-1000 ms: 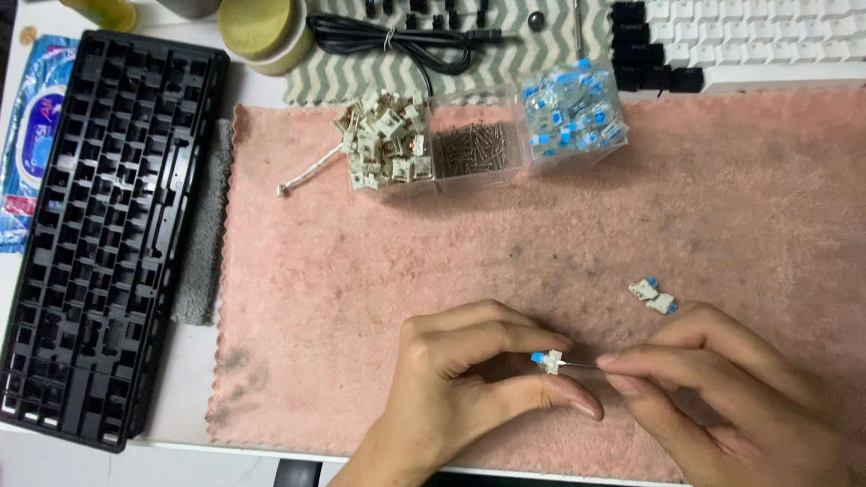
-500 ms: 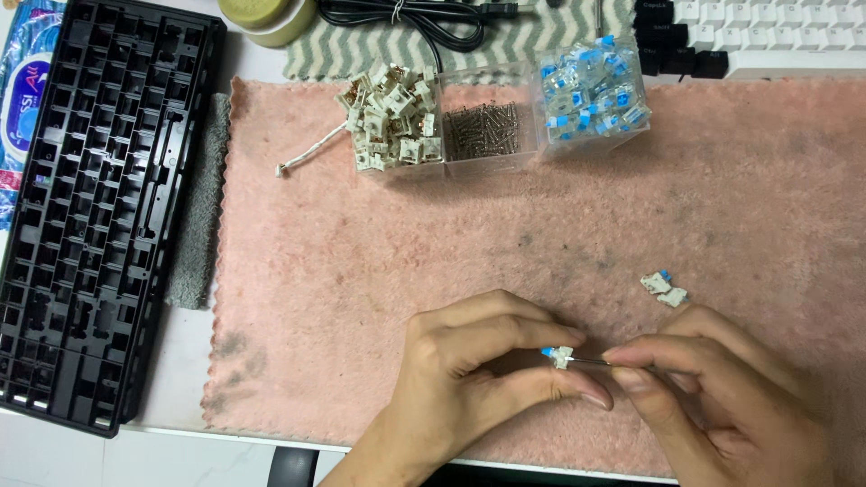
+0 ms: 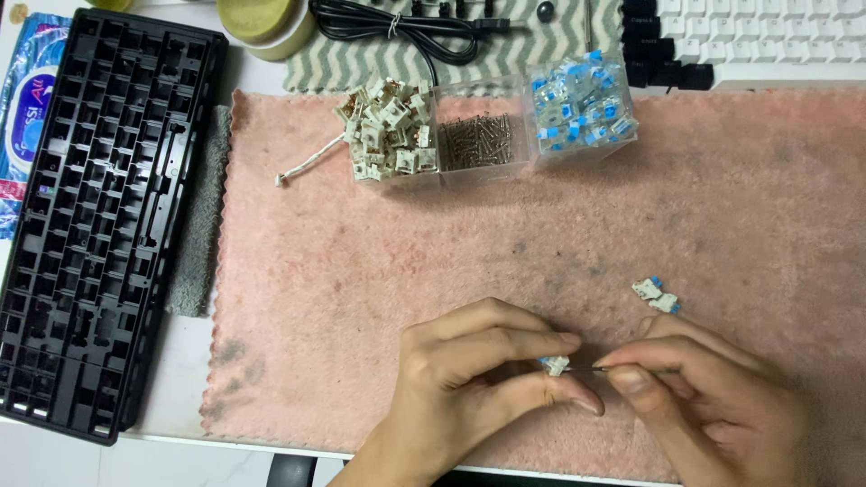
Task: The person uses a small metal tool to adjust the internal components of several mechanical keyboard switches. They handle each switch individually, applying the tool to the stem or housing, then place the switches into a clear container. The workspace includes a disassembled keyboard case, spare parts, and tools.
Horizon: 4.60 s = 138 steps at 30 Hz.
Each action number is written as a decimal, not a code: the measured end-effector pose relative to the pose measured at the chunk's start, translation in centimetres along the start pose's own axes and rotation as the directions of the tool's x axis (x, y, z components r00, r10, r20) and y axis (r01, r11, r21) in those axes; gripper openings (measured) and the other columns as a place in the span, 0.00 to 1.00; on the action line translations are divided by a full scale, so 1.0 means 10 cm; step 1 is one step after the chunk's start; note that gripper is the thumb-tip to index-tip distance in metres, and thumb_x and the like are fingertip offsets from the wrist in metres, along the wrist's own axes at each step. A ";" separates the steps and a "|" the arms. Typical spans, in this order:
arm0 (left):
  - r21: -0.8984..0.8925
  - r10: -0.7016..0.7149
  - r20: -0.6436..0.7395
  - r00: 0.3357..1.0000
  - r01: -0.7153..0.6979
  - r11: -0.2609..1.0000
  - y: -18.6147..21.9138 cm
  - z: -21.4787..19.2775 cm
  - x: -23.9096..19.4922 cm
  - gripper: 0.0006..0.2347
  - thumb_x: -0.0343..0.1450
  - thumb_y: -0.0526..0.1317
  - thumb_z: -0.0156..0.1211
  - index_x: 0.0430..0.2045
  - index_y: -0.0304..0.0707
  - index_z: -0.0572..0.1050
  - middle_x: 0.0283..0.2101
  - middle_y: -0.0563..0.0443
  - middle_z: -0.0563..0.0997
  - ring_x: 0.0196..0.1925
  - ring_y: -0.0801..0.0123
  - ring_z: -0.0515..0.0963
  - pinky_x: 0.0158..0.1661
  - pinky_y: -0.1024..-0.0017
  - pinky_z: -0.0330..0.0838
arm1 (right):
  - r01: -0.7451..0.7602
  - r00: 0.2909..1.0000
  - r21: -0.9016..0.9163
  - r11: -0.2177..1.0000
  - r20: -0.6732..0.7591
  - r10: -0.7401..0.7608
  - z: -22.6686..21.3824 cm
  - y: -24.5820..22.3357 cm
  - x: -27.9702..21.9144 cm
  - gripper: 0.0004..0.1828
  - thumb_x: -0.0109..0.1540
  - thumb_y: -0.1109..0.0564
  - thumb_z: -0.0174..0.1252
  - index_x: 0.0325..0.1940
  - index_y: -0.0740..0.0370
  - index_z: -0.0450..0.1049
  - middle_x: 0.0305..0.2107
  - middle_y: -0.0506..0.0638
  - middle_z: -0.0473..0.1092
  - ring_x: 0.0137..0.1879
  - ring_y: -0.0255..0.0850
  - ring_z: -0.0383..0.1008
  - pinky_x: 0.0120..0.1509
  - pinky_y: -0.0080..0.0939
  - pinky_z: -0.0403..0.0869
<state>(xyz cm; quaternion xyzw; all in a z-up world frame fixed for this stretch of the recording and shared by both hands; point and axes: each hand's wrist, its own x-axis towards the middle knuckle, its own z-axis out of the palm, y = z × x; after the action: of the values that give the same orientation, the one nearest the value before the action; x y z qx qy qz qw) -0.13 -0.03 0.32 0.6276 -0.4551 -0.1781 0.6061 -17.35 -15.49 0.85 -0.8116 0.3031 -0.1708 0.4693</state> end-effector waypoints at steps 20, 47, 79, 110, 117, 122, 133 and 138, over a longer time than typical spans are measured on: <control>-0.555 -0.333 0.052 0.942 0.304 0.774 0.06 0.01 0.02 0.19 0.74 0.26 0.72 0.62 0.22 0.79 0.63 0.32 0.83 0.64 0.45 0.91 0.65 0.60 0.92 | 0.117 0.992 -0.154 0.981 -0.038 -0.124 -0.14 -0.10 0.09 0.07 0.67 0.58 0.68 0.48 0.56 0.89 0.36 0.48 0.79 0.32 0.30 0.77 0.40 0.28 0.69; -0.056 -0.086 0.147 0.985 0.095 0.994 0.11 -0.12 0.03 0.10 0.82 0.39 0.63 0.55 0.35 0.85 0.56 0.42 0.89 0.58 0.60 0.93 0.62 0.70 0.88 | 0.265 0.964 -0.300 0.916 0.102 -0.246 -0.19 -0.06 0.08 0.08 0.66 0.53 0.68 0.48 0.46 0.88 0.25 0.40 0.72 0.26 0.30 0.69 0.33 0.30 0.67; 0.031 -0.039 0.064 0.997 0.037 0.999 0.02 -0.03 0.00 0.11 0.82 0.37 0.64 0.57 0.32 0.82 0.58 0.38 0.90 0.59 0.57 0.94 0.64 0.69 0.88 | -0.114 0.992 -0.061 0.992 -0.053 0.111 0.06 -0.17 -0.09 0.08 0.66 0.57 0.67 0.41 0.61 0.90 0.20 0.46 0.74 0.27 0.31 0.69 0.35 0.29 0.66; 0.152 -0.062 0.080 0.995 0.049 0.987 0.00 -0.05 -0.21 0.11 0.85 0.34 0.55 0.56 0.26 0.81 0.55 0.42 0.88 0.59 0.50 0.83 0.64 0.61 0.81 | -0.100 0.984 -0.256 0.961 0.117 0.133 0.13 -0.19 -0.17 0.06 0.69 0.58 0.65 0.41 0.54 0.87 0.26 0.41 0.78 0.29 0.27 0.75 0.33 0.27 0.72; 0.095 -0.063 0.049 0.997 0.058 0.994 0.00 -0.08 -0.23 0.11 0.85 0.35 0.55 0.56 0.27 0.81 0.55 0.43 0.88 0.58 0.51 0.84 0.63 0.63 0.82 | -0.198 0.970 -0.243 0.950 0.089 0.226 0.13 -0.28 -0.15 0.08 0.68 0.55 0.67 0.38 0.52 0.90 0.16 0.42 0.70 0.22 0.30 0.61 0.29 0.33 0.62; 0.079 -0.048 0.017 0.999 0.047 0.996 0.02 -0.09 -0.22 0.10 0.84 0.34 0.59 0.55 0.28 0.82 0.54 0.43 0.88 0.58 0.52 0.84 0.63 0.65 0.82 | -0.223 0.960 -0.198 0.954 0.126 0.251 0.07 -0.19 -0.14 0.08 0.68 0.54 0.67 0.40 0.53 0.92 0.15 0.41 0.76 0.22 0.28 0.64 0.28 0.31 0.62; 0.041 -0.026 0.019 0.999 0.025 0.999 -0.03 -0.08 -0.25 0.09 0.83 0.34 0.62 0.56 0.30 0.82 0.53 0.45 0.89 0.57 0.53 0.85 0.62 0.65 0.83 | 0.220 0.969 -0.361 0.906 0.189 -0.160 0.01 0.02 -0.15 0.10 0.65 0.62 0.70 0.50 0.55 0.87 0.33 0.44 0.82 0.34 0.34 0.76 0.33 0.31 0.72; 0.095 -0.006 -0.013 1.000 0.008 0.995 0.00 -0.06 -0.25 0.10 0.83 0.34 0.61 0.56 0.28 0.82 0.54 0.43 0.89 0.57 0.52 0.85 0.62 0.64 0.83 | -0.109 0.962 -0.279 0.954 0.214 0.172 0.00 -0.19 -0.09 0.09 0.68 0.51 0.66 0.41 0.47 0.92 0.15 0.36 0.80 0.19 0.27 0.67 0.26 0.30 0.66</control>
<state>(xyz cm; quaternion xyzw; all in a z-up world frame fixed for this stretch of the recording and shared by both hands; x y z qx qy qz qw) -0.96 2.34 -0.39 0.6583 -0.4570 -0.1545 0.5778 -17.45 -14.21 2.49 -0.8577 0.3226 0.0028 0.4004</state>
